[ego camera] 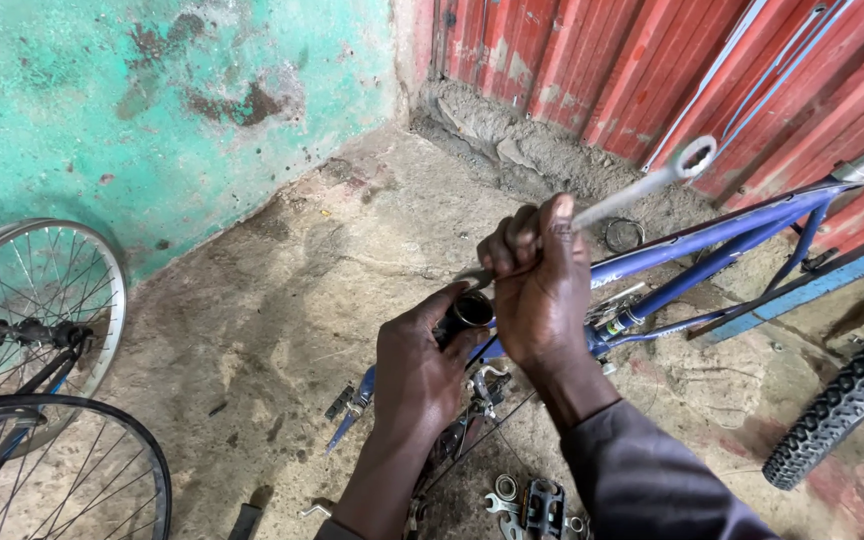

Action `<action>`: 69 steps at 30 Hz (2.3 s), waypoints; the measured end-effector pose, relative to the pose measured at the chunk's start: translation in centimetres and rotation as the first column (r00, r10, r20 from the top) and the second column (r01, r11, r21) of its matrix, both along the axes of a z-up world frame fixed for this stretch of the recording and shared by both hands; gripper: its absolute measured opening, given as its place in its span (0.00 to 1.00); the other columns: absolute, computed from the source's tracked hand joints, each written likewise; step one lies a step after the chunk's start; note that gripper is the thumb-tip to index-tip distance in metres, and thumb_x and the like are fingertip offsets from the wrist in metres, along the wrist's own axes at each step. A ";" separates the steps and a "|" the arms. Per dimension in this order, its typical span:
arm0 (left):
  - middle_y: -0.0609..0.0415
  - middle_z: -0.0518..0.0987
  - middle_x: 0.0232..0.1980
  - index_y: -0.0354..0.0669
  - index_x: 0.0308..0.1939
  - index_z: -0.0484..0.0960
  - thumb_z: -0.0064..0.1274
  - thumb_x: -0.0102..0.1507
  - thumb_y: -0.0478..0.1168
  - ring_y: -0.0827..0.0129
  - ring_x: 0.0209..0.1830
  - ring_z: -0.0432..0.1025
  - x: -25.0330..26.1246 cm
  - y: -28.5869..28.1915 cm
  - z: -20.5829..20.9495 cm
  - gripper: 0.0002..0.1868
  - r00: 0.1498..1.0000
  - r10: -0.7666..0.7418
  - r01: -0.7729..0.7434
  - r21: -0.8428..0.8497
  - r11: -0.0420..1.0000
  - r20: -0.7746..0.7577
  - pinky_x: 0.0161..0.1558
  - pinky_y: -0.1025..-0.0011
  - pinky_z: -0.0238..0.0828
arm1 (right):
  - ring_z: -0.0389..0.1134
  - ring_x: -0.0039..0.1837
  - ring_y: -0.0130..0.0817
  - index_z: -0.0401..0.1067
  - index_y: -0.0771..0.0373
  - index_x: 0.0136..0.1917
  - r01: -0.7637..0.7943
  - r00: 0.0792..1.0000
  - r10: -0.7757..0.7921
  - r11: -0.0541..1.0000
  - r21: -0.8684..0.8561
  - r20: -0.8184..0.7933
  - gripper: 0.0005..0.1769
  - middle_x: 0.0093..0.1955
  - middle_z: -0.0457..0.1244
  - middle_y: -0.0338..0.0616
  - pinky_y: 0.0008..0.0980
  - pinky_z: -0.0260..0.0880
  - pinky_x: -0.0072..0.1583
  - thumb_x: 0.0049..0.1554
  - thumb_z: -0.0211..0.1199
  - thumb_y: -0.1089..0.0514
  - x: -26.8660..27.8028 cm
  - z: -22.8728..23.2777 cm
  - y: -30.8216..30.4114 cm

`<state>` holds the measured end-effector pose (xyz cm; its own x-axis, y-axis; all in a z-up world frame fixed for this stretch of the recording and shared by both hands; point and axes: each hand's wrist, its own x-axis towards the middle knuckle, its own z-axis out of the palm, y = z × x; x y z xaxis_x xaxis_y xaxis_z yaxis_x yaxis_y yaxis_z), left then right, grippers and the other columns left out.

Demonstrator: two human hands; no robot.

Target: The person cleans a bicycle chain with a brush and grease, then wipes the bicycle frame with a cloth. They proceed to insert a headset bearing into the bicycle's head tube and use a wrench to tighten it.

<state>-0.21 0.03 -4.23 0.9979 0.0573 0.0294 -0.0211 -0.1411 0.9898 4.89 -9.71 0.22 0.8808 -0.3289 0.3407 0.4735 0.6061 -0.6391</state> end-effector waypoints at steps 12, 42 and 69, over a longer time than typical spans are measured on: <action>0.40 0.86 0.49 0.43 0.60 0.83 0.66 0.57 0.30 0.48 0.54 0.80 0.6 0.1 -1.5 0.26 0.998 0.021 -0.026 0.078 0.997 0.067 0.51 0.62 0.84 | 0.48 0.28 0.25 0.62 0.59 0.32 0.015 1.000 -0.010 0.984 -0.179 0.029 0.28 0.28 0.46 0.35 0.26 0.60 0.37 0.69 0.46 0.44 1.2 -0.4 0.5; 0.41 0.86 0.48 0.43 0.59 0.84 0.63 0.57 0.29 0.49 0.50 0.81 0.1 0.7 -0.5 0.25 0.987 0.044 -0.060 0.102 0.993 0.157 0.46 0.60 0.85 | 0.46 0.26 0.26 0.60 0.58 0.30 0.129 0.976 -0.109 0.987 -0.095 0.189 0.30 0.25 0.45 0.35 0.25 0.58 0.34 0.69 0.42 0.42 2.1 -1.4 1.9; 0.43 0.87 0.46 0.44 0.59 0.84 0.63 0.57 0.30 0.52 0.50 0.82 0.3 0.0 -0.8 0.24 0.996 0.019 -0.025 0.077 0.997 0.087 0.46 0.62 0.86 | 0.46 0.27 0.28 0.59 0.56 0.31 0.050 0.995 -0.048 0.999 -0.017 0.084 0.28 0.26 0.44 0.33 0.27 0.57 0.35 0.69 0.40 0.41 1.1 -0.7 1.4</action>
